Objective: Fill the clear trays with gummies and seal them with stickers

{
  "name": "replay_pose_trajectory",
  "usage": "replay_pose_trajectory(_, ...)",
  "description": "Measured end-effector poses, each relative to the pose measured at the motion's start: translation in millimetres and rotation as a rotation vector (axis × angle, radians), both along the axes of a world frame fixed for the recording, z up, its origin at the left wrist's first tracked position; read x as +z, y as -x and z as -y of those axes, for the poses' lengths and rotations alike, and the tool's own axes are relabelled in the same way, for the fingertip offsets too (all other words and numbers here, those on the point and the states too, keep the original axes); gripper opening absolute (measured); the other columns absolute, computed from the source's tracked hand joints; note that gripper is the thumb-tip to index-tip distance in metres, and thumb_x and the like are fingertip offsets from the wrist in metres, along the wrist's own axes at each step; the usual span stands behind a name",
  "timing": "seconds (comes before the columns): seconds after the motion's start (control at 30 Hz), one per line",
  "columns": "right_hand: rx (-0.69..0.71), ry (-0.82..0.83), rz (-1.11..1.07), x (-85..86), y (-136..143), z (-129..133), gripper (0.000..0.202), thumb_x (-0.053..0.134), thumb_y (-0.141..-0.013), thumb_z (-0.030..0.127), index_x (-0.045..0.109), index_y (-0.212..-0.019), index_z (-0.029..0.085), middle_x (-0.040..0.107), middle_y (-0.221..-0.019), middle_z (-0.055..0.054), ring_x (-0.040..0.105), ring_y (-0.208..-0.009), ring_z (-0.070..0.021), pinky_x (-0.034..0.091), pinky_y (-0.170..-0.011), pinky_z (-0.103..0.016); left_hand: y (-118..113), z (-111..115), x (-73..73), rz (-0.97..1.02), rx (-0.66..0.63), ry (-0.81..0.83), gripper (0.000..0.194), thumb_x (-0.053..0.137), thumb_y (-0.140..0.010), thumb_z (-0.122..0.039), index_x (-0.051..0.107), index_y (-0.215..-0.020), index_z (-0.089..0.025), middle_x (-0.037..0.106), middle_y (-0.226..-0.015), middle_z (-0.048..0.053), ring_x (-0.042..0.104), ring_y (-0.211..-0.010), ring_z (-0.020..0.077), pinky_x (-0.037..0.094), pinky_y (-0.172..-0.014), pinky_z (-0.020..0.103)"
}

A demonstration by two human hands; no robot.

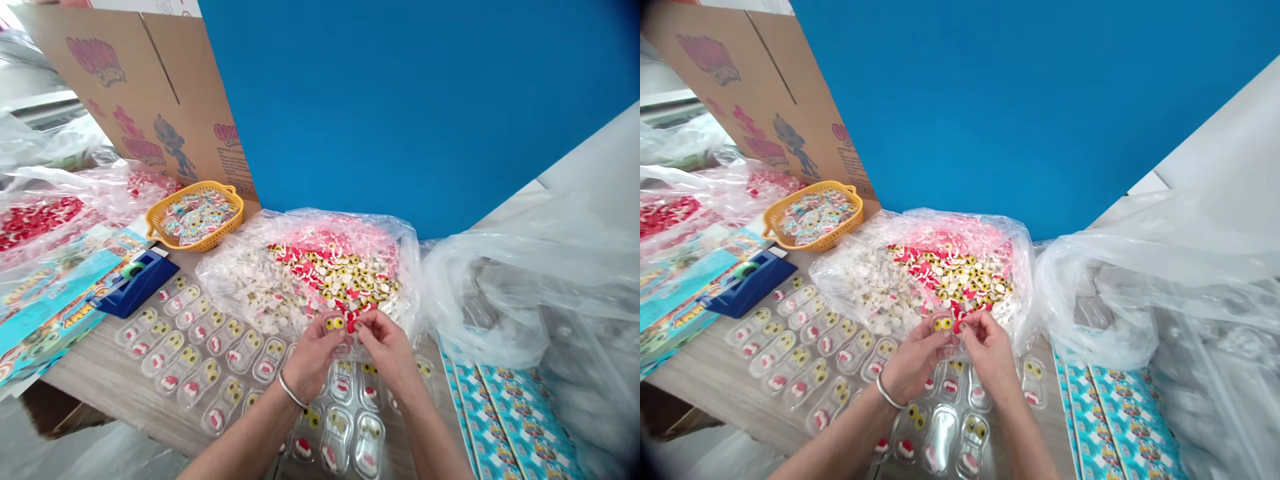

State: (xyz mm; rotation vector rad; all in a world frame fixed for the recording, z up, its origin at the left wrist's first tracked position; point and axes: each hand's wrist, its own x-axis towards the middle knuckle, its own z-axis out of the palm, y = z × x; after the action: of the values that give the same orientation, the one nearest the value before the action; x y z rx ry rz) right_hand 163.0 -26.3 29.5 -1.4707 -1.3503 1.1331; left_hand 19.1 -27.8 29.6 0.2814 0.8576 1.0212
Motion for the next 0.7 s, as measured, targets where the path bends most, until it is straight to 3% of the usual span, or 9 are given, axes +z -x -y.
replay_pose_trajectory(0.1,-0.096,-0.195,0.328,8.1,-0.2,30.1,0.008,0.056,-0.086,0.028,0.06,-0.091,0.022,0.066,-0.08,-0.003,0.061,-0.067,-0.0174,0.05,-0.062,-0.03,-6.2,11.7,3.7,0.082,-0.006,0.097,0.034,0.072,-0.075,-0.03,0.061,-0.106,-0.021,0.067,-0.099,0.006,0.065,-0.082,0.0181,0.049,-0.069,0.029)
replay_pose_trajectory(0.2,-0.042,-0.455,0.693,8.6,3.9,61.6,0.011,0.052,-0.089,0.02,0.061,-0.095,0.022,0.068,-0.089,-0.007,0.063,-0.081,-0.0219,0.049,-0.074,-0.036,-15.2,23.5,6.8,0.107,-0.016,0.107,0.035,0.07,-0.076,-0.03,0.059,-0.109,-0.023,0.067,-0.104,0.006,0.065,-0.079,0.017,0.05,-0.068,0.029)
replay_pose_trajectory(0.27,-0.03,-0.563,0.82,5.6,6.9,78.5,0.014,0.05,-0.09,0.016,0.061,-0.098,0.022,0.068,-0.092,-0.009,0.062,-0.086,-0.0235,0.048,-0.078,-0.038,-21.4,31.0,9.1,0.076,-0.033,0.086,0.034,0.072,-0.074,-0.028,0.059,-0.105,-0.022,0.067,-0.105,0.006,0.066,-0.077,0.0161,0.049,-0.069,0.028)
replay_pose_trajectory(0.47,-0.097,-0.536,0.726,5.0,4.1,109.8,0.012,0.049,-0.092,0.013,0.056,-0.097,0.021,0.065,-0.089,-0.007,0.062,-0.083,-0.0198,0.05,-0.072,-0.033,-31.9,52.0,18.6,-0.151,-0.102,-0.018,0.026,0.07,-0.074,-0.029,0.061,-0.097,-0.019,0.068,-0.094,0.005,0.065,-0.075,0.0149,0.048,-0.067,0.026)
replay_pose_trajectory(0.57,-0.13,-0.576,0.849,6.3,-1.4,121.2,0.017,0.051,-0.091,0.013,0.058,-0.104,0.02,0.066,-0.096,-0.009,0.062,-0.089,-0.0222,0.049,-0.078,-0.037,-34.8,60.8,22.1,-0.25,-0.17,-0.06,0.026,0.071,-0.074,-0.03,0.064,-0.096,-0.019,0.069,-0.088,0.004,0.063,-0.071,0.0144,0.047,-0.063,0.025)
replay_pose_trajectory(0.7,-0.054,-0.559,1.032,-0.1,-5.4,135.7,0.021,0.051,-0.092,0.015,0.063,-0.109,0.02,0.068,-0.094,-0.01,0.061,-0.083,-0.0248,0.047,-0.074,-0.041,-39.7,69.6,22.2,-0.291,-0.213,-0.088,0.023,0.072,-0.072,-0.029,0.067,-0.091,-0.018,0.071,-0.087,0.005,0.064,-0.075,0.0157,0.046,-0.063,0.023)
